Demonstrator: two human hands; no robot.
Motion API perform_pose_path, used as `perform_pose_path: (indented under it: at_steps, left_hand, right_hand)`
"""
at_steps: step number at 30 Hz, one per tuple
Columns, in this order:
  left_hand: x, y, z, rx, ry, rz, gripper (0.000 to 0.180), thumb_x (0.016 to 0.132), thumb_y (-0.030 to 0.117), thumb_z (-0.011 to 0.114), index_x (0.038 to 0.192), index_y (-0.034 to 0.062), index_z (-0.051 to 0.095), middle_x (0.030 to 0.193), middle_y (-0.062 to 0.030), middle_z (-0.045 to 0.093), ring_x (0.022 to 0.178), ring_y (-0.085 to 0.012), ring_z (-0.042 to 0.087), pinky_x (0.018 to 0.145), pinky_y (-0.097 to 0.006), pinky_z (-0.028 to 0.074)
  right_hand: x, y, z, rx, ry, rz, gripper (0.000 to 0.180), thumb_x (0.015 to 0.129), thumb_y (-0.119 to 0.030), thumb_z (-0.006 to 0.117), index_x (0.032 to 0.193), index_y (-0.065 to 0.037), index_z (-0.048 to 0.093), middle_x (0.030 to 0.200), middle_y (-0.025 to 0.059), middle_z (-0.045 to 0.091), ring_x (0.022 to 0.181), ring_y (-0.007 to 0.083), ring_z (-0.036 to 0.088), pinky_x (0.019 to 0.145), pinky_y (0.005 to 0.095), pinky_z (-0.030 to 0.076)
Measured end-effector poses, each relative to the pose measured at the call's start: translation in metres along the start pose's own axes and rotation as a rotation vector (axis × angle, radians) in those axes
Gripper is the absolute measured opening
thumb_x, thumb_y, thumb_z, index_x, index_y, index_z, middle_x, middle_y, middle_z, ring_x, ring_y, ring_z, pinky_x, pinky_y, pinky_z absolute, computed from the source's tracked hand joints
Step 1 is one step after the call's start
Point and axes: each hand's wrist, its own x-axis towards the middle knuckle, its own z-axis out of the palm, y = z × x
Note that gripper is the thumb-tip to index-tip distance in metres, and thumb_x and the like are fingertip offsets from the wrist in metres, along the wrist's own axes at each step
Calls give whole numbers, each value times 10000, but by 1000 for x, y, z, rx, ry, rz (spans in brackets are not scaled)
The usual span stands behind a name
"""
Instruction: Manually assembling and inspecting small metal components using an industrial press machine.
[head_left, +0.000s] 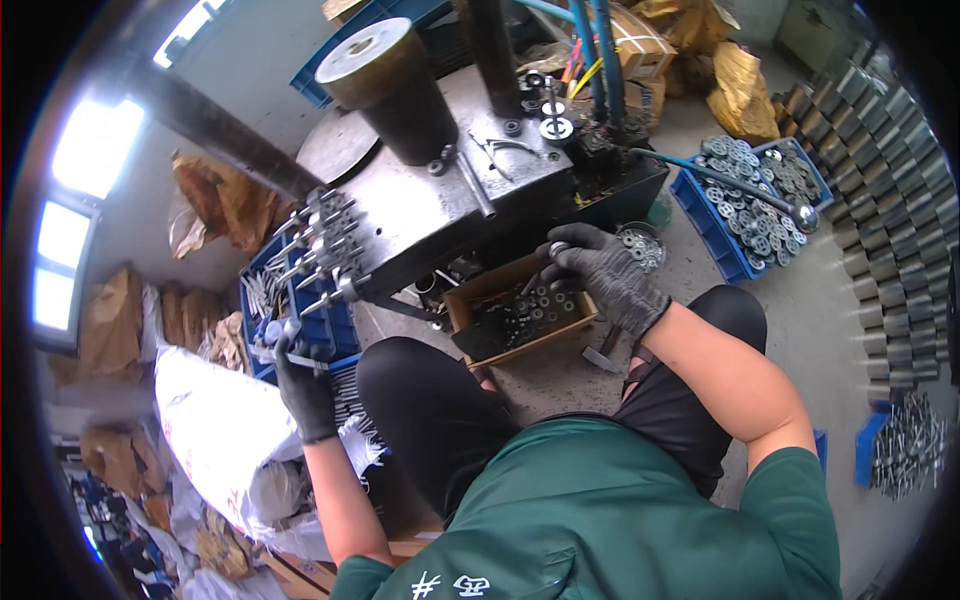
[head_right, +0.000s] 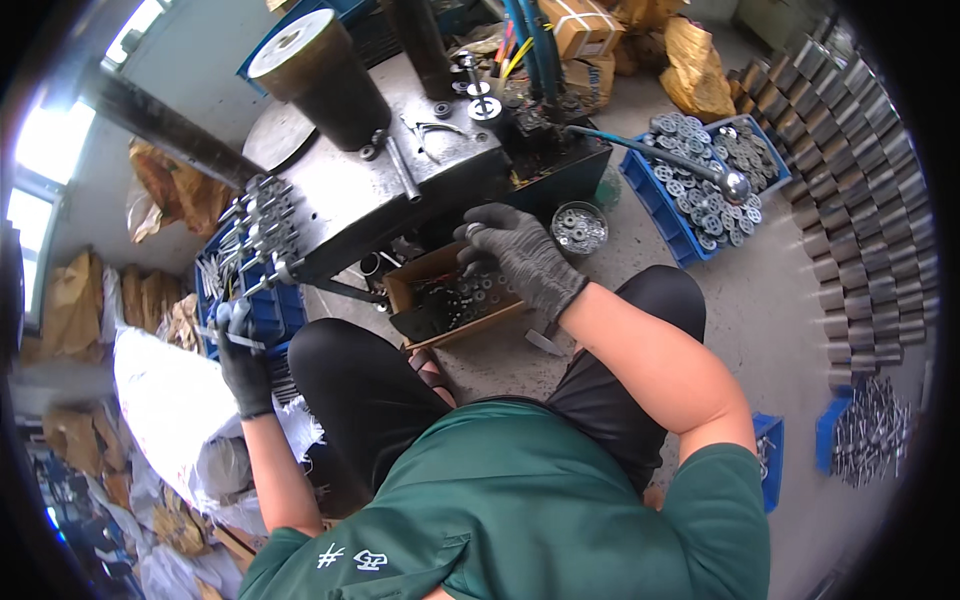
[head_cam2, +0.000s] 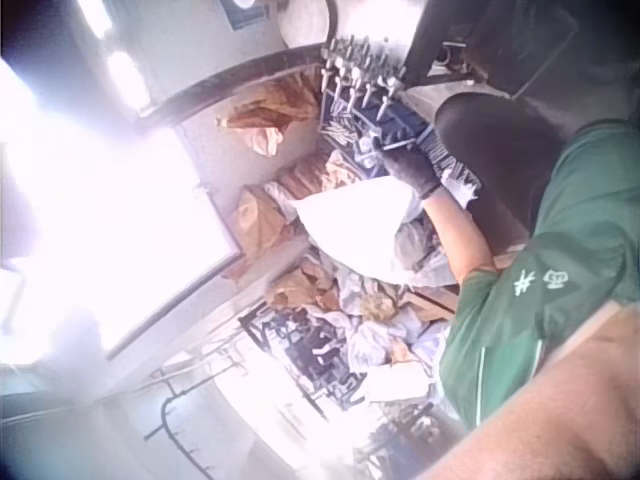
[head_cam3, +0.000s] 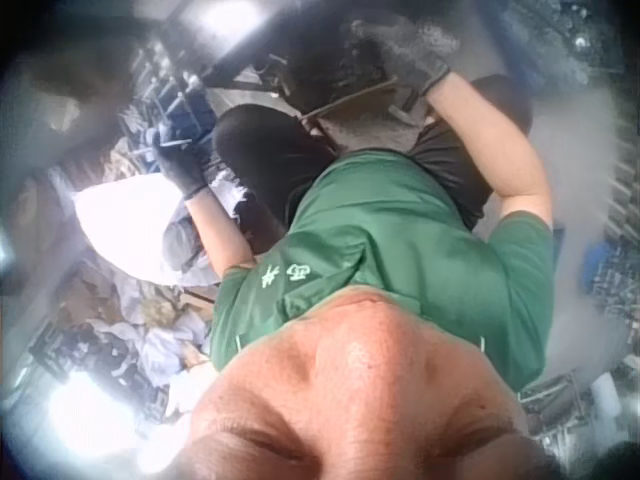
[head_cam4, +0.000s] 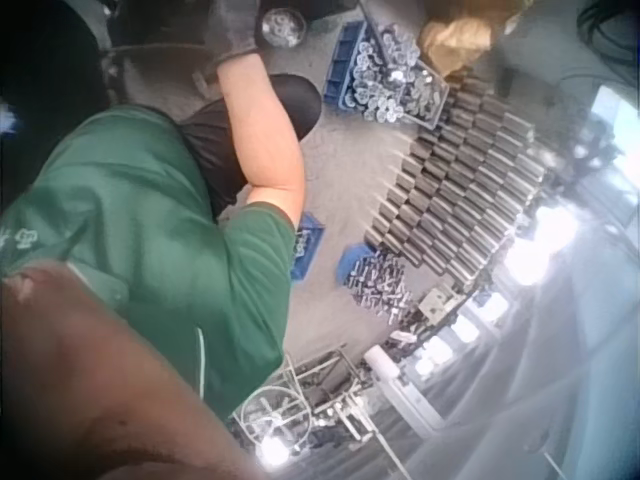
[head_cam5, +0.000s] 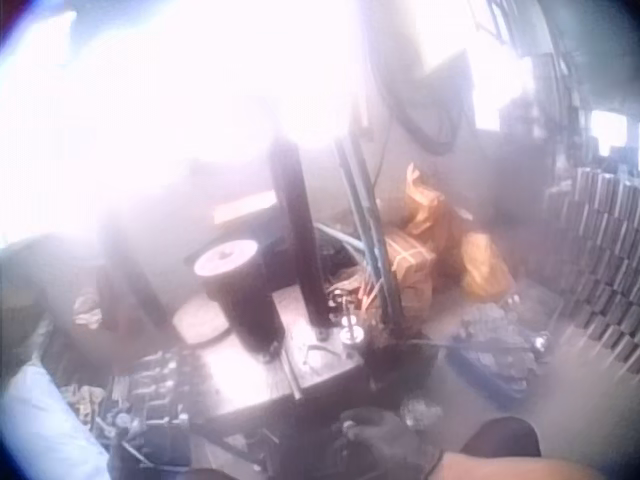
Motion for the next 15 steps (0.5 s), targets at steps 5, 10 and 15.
perform_pose_path:
  at_steps: [5, 10, 15]
  left_hand:
    - [81, 128, -1, -1642, -276, -421, 453, 934, 82, 641, 1363, 11, 514, 1187, -130, 670, 1102, -288, 673, 844, -378, 585]
    - [67, 237, 77, -1520, -844, -440, 424, 931, 112, 684, 1314, 0, 542, 1118, -127, 668, 1036, -256, 679, 779, -388, 621]
    - [20, 249, 138, -1291, -867, -226, 403, 919, 170, 770, 1246, 27, 582, 1063, -53, 647, 953, -126, 650, 752, -266, 567]
  right_hand:
    - [0, -11, 2, 139, 47, -90, 352, 982, -56, 624, 1321, -12, 539, 1175, 175, 681, 831, 214, 716, 696, 328, 606]
    - [-4, -24, 12, 228, 150, -156, 439, 980, -64, 626, 1392, -13, 483, 1209, 162, 676, 927, 252, 731, 745, 352, 606]
    - [-4, -25, 2, 295, 137, -203, 461, 963, -1, 553, 1412, -35, 456, 1280, 211, 634, 1100, 331, 686, 951, 455, 577]
